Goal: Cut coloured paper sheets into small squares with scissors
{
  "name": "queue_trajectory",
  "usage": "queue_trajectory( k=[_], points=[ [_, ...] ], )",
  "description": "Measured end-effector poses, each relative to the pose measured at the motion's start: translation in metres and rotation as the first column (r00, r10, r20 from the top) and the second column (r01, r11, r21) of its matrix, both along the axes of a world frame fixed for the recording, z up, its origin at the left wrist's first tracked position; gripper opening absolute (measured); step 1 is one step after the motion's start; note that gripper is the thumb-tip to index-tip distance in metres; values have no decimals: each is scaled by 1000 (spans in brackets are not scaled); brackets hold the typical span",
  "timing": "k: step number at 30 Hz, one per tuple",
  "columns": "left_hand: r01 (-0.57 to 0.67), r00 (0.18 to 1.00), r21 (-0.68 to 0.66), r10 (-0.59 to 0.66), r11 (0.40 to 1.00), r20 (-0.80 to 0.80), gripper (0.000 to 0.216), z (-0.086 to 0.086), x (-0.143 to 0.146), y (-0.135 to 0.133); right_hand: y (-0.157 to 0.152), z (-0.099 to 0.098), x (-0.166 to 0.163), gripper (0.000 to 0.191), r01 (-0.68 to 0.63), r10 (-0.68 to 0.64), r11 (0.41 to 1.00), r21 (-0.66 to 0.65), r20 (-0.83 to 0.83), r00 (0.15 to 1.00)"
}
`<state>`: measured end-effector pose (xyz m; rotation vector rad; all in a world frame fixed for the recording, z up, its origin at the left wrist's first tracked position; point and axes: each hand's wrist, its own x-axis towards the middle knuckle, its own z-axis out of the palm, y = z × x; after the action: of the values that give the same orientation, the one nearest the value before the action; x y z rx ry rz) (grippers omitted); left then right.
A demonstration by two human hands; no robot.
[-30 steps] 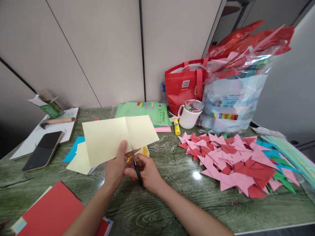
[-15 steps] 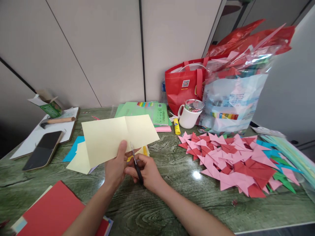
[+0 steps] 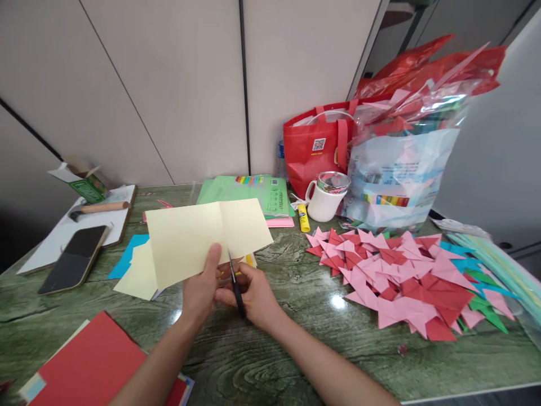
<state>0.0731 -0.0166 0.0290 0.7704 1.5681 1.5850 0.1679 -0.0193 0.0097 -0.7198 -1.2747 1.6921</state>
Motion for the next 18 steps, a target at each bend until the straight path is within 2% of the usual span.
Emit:
queue_trajectory(
  k=[4,10,15,18],
  points=[
    [48,999,6,-48,999,-10,44,-4,1,0,2,2,3,44,-31,31,999,14,20,999],
    [29,996,-5,-30,1000,-79,47,-6,1,1,3,-1,4,41,-20,20,1000,10,12,1000],
    [76,997,-9,-76,997,-12,48,-8,1,0,3,-3,4,42,3,-3,1000,11,26,1000],
    [58,998,5,-58,998,-2,48,-10,0,1,2,-2,4,43,13,-13,1000,0,33,999]
  ],
)
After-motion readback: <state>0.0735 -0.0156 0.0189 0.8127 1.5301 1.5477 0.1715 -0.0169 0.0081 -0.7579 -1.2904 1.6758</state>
